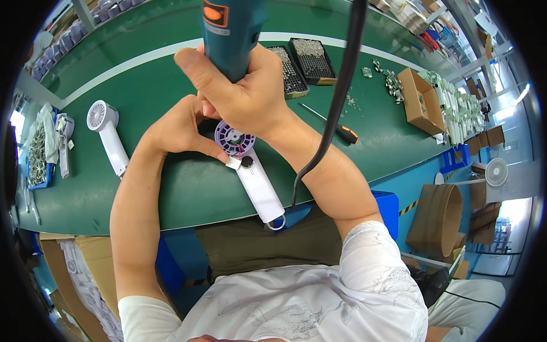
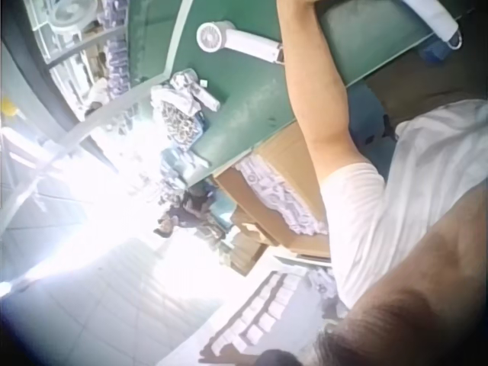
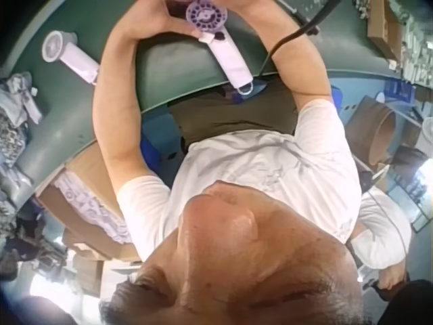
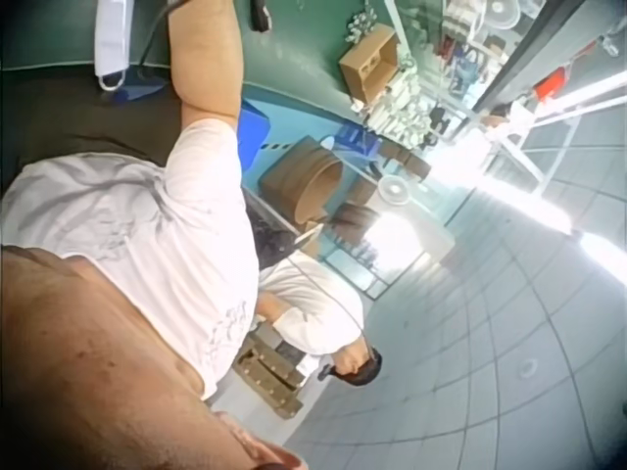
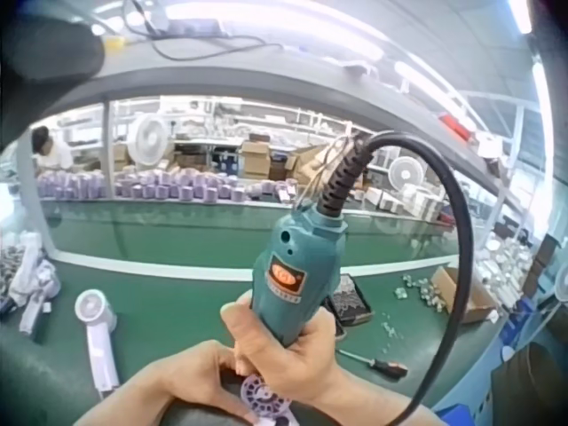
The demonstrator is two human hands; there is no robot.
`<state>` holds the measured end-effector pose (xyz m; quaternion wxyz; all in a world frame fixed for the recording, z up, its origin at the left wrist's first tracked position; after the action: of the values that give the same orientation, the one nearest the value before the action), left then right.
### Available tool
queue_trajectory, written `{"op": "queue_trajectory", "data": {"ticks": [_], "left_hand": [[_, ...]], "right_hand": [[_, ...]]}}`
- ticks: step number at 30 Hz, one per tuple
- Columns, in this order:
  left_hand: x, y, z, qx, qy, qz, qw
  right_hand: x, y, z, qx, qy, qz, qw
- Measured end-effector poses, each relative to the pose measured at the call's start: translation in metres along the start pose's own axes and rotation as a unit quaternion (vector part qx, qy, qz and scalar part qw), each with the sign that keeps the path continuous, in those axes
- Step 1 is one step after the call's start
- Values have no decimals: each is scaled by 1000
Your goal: Assembling components of a small handheld fan using an electric screwdriver.
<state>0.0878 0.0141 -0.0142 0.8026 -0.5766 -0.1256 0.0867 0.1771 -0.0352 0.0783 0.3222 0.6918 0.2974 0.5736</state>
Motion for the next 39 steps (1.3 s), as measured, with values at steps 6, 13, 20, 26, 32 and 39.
{"op": "queue_trajectory", "data": {"ticks": [6,13,20,26,32,39], "left_hand": [[-1,-3,0,-5,-2,3,1000],[-1,-9,0,10,13,21,1000],[2,-11,-4,-17,17,-7,1000],[2,-10,-3,-11,18,1,1000],[1,-22,-7,49,16,-24,998],[-4,-29,-2,17,-16,-70,997]], "right_hand": [[1,1,3,23,-16,-10,1000],[0,10,2,10,-6,-17,1000],[-3,45,27,-1,36,74,997],[-10,49,42,77,-18,58,995],[-7,43,69,168,-100,53,979],[-5,32,93,183,-184,20,966]]}}
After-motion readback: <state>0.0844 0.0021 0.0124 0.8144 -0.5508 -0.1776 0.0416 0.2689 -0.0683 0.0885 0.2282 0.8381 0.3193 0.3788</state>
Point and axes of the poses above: each hand's wrist, its own x-axis towards the middle knuckle, its own z-axis out of the back of the hand, y = z × x, the point moved 7 cm from there along x, towards the middle knuckle, and after that the axes turned 2 degrees about x, right-handed, at the moved point
